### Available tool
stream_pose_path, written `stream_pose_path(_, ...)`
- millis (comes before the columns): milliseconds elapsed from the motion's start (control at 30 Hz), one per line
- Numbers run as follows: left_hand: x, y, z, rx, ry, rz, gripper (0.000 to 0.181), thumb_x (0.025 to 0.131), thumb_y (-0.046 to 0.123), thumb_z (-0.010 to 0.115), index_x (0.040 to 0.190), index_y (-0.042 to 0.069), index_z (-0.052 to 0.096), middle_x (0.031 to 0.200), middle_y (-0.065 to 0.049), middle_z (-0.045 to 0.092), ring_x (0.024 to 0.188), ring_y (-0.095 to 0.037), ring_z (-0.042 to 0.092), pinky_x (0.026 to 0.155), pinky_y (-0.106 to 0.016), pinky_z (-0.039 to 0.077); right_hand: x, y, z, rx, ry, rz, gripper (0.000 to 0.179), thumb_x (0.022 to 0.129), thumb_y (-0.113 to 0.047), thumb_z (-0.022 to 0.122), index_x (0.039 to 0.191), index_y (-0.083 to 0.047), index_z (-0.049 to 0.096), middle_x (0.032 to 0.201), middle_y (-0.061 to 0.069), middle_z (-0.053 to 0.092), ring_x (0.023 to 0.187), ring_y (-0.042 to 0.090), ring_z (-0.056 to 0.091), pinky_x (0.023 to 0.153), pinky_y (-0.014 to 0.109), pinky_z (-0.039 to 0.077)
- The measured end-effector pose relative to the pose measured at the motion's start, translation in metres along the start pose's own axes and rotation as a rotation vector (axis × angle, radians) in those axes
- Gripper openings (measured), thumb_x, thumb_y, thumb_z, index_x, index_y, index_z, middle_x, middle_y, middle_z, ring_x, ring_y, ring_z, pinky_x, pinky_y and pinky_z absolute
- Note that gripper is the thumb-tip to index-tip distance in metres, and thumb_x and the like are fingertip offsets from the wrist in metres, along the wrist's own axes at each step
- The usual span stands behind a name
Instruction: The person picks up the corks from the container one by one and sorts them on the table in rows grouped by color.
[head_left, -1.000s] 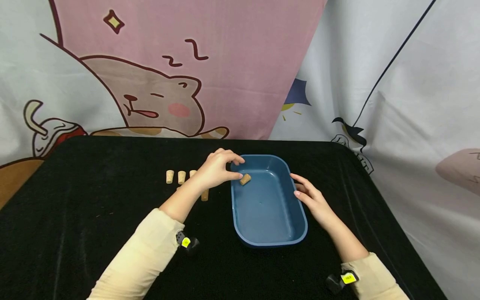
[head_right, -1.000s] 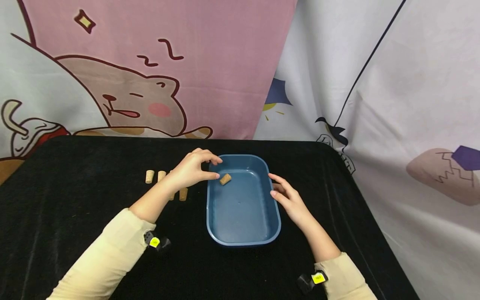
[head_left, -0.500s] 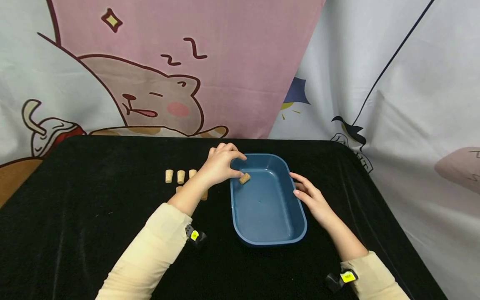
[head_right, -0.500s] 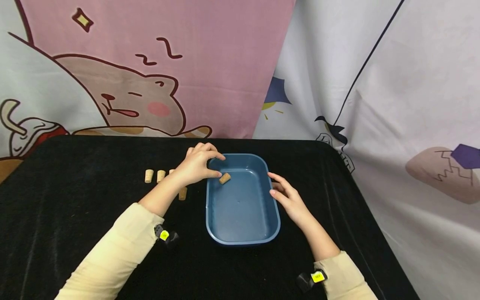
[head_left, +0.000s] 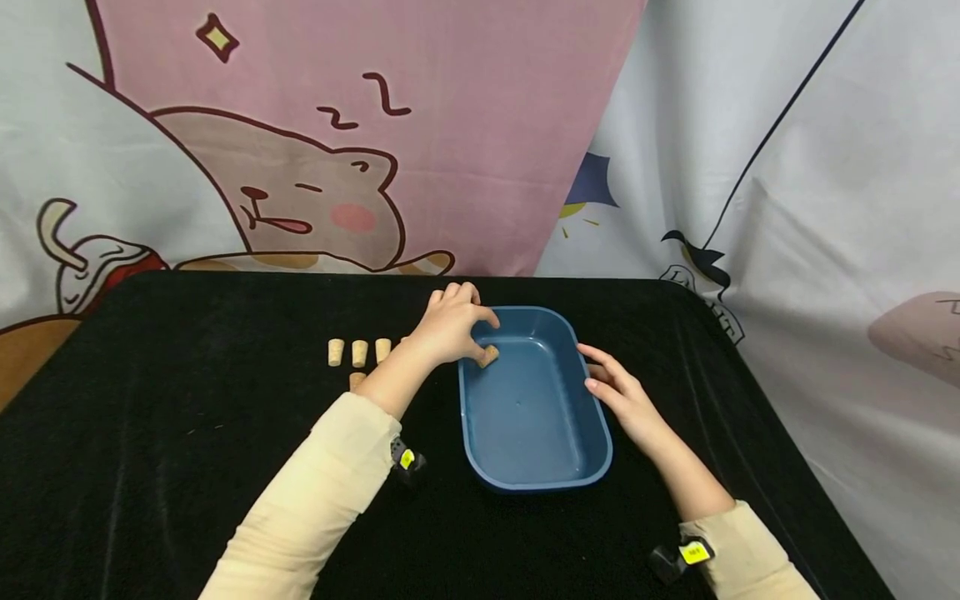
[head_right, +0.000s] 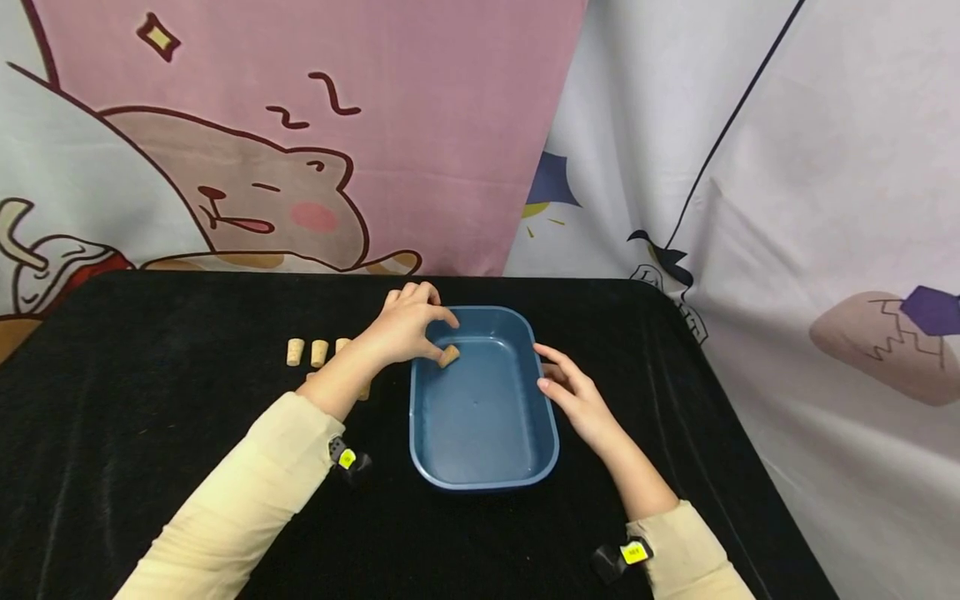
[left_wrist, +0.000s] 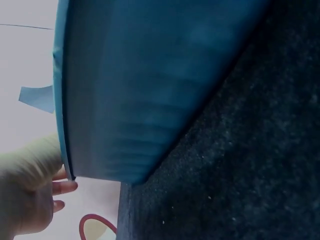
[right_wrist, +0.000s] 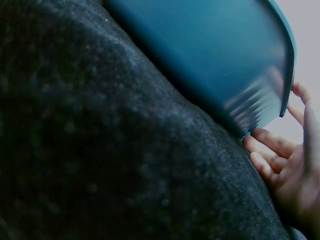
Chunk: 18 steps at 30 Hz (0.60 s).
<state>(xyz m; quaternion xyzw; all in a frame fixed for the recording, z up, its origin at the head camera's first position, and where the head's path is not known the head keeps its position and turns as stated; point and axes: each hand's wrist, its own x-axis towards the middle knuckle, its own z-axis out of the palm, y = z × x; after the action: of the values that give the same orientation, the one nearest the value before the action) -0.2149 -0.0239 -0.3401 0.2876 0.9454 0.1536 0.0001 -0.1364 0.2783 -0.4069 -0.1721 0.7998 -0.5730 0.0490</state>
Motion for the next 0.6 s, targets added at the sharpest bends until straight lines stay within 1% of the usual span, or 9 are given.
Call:
stream_pose_path(133,0.003,0.004,0.000,0.074,-0.036,0.005,0.039,0.076,0.044,0.079,0.110,0.026,0.072,0.113,-0.005,0.044,0.108,-0.024,0.033,0.091,-0.041,0.026,0.000,-0.001,0.001,-0.004,0.007,0.012,0.049,0.101,-0.016,0.046,0.148,-0.012,0.033,0.130,0.028,0.050,0.105,0.017,0.060,0.083,0.035,0.050)
stream_pose_path(333,0.009,0.009,-0.002,0.173,-0.123,-0.002,0.035,0.075,0.039,0.080,0.109,0.031,0.072,0.108,-0.003,0.041,0.105,-0.023,0.032,0.094,-0.039,0.025,0.001,-0.003,0.002,-0.014,0.013,0.029,0.050,0.100,-0.017,0.048,0.148,-0.012,0.034,0.131,0.027,0.050,0.105,0.019,0.060,0.083,0.036,0.050)
stream_pose_path(400,0.011,0.009,-0.001,0.199,-0.139,-0.003,0.034,0.076,0.037,0.080,0.109,0.032,0.072,0.108,-0.002,0.041,0.105,-0.023,0.032,0.094,-0.038,0.025,0.001,-0.003,0.002,-0.015,0.015,0.031,0.050,0.100,-0.017,0.048,0.148,-0.012,0.034,0.131,0.027,0.050,0.105,0.019,0.060,0.083,0.037,0.050)
stream_pose_path(533,0.014,0.010,0.001,0.223,-0.158,0.001,0.028,0.079,0.038,0.075,0.107,0.033,0.072,0.108,-0.003,0.041,0.104,-0.023,0.032,0.093,-0.037,0.025,0.000,-0.004,0.002,-0.014,0.017,0.036,0.050,0.100,-0.018,0.048,0.148,-0.012,0.033,0.131,0.027,0.049,0.105,0.019,0.060,0.083,0.037,0.050)
stream_pose_path(600,0.015,0.010,0.003,0.221,-0.168,-0.002,0.026,0.080,0.039,0.075,0.105,0.033,0.072,0.110,-0.003,0.041,0.106,-0.023,0.032,0.094,-0.037,0.025,0.000,-0.003,0.002,-0.013,0.014,0.036,0.050,0.100,-0.018,0.048,0.148,-0.012,0.033,0.131,0.027,0.049,0.105,0.019,0.060,0.083,0.036,0.050)
